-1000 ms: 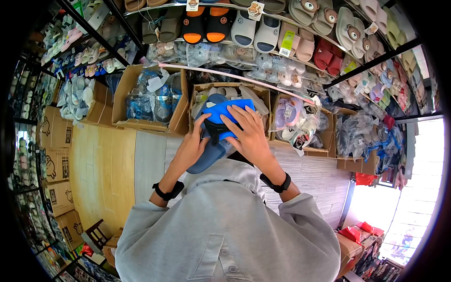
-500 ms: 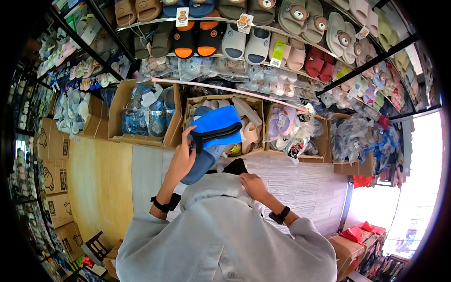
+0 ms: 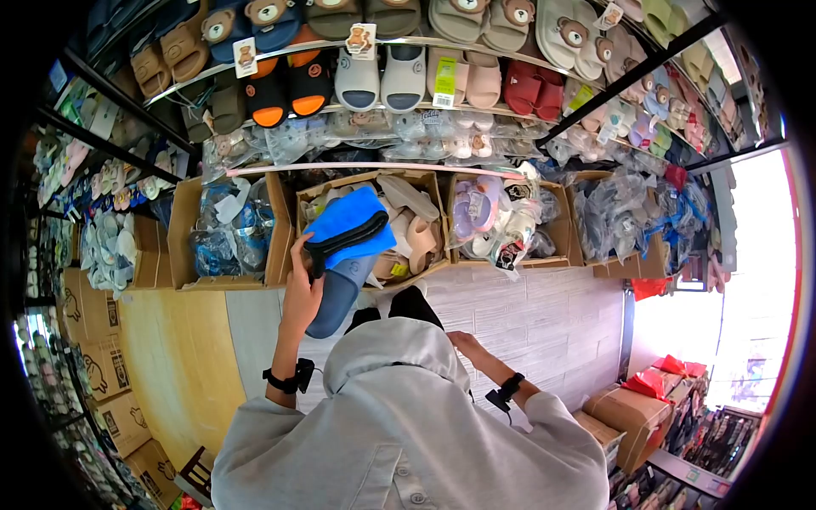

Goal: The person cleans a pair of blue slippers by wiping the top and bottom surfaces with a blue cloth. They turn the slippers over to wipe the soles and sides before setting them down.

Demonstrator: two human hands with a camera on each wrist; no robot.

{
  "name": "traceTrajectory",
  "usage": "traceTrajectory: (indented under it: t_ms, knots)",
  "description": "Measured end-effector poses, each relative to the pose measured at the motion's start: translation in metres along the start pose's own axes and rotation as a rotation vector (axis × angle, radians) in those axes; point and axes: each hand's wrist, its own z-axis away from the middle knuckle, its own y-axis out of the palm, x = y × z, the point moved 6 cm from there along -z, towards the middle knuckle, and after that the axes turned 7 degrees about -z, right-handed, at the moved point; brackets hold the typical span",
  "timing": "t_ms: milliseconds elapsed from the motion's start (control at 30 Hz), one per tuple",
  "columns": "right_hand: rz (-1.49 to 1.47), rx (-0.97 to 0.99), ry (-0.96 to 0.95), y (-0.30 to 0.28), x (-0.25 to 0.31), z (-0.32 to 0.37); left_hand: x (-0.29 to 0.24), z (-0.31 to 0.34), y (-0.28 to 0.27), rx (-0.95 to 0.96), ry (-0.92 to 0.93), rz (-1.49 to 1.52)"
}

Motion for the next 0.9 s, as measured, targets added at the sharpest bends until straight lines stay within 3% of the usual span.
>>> traceTrajectory:
  t_ms: [33, 100, 167, 233, 267, 300, 367, 400, 467, 500, 567, 633, 700, 767, 833, 900]
  knots:
    - [-0.007, -0.002, 0.002, -0.006, 0.005, -0.006, -0.005, -0.003, 0.002, 0.000, -0.001, 0.020]
    - [-0.131, -0.118, 0.214, -0.031, -0.006, -0.018, -0.013, -0.010, 0.009, -0.007, 0.017, 0.027]
    - [-0.434, -0.061, 0.220, -0.044, -0.012, -0.027, -0.028, -0.018, 0.010, -0.017, 0.031, 0.028]
    - [0.809, 0.341, -0.247, -0.043, 0.034, -0.010, -0.039, -0.023, 0.012, 0.027, -0.094, 0.008]
    - [1.037, 0.501, -0.211, -0.040, 0.051, -0.005, -0.043, -0.026, 0.014, -0.052, 0.028, 0.040]
    - [0.926, 0.584, -0.342, -0.046, 0.063, -0.002, -0.045, -0.030, 0.017, -0.043, 0.016, 0.035]
    - [0.637, 0.539, -0.103, -0.067, 0.071, -0.004, -0.063, -0.040, 0.011, -0.179, 0.206, -0.048]
    - [0.630, 0.545, -0.100, -0.069, 0.082, -0.006, -0.063, -0.042, 0.011, -0.130, 0.119, 0.012]
    - [0.531, 0.600, 0.103, -0.055, 0.120, 0.007, -0.062, -0.050, 0.015, -0.158, 0.165, 0.006]
    - [0.522, 0.598, 0.103, -0.043, 0.132, 0.012, -0.063, -0.053, 0.015, -0.187, 0.218, 0.008]
    - [0.150, 0.502, -0.008, -0.022, 0.157, 0.010, -0.064, -0.058, 0.020, -0.153, 0.180, 0.052]
    - [0.090, 0.420, 0.002, -0.021, 0.144, 0.003, -0.066, -0.063, 0.023, -0.140, 0.168, 0.102]
    - [-0.147, 0.223, -0.116, -0.030, 0.131, 0.001, -0.069, -0.064, 0.023, -0.136, 0.155, 0.084]
    - [-0.069, 0.198, -0.174, -0.032, 0.131, 0.005, -0.071, -0.062, 0.023, -0.136, 0.137, 0.069]
    - [0.414, 0.102, -0.436, -0.030, 0.144, 0.007, -0.070, -0.062, 0.023, -0.114, 0.070, 0.106]
    - [0.265, 0.183, -0.376, -0.016, 0.155, 0.011, -0.065, -0.063, 0.025, -0.130, 0.102, 0.091]
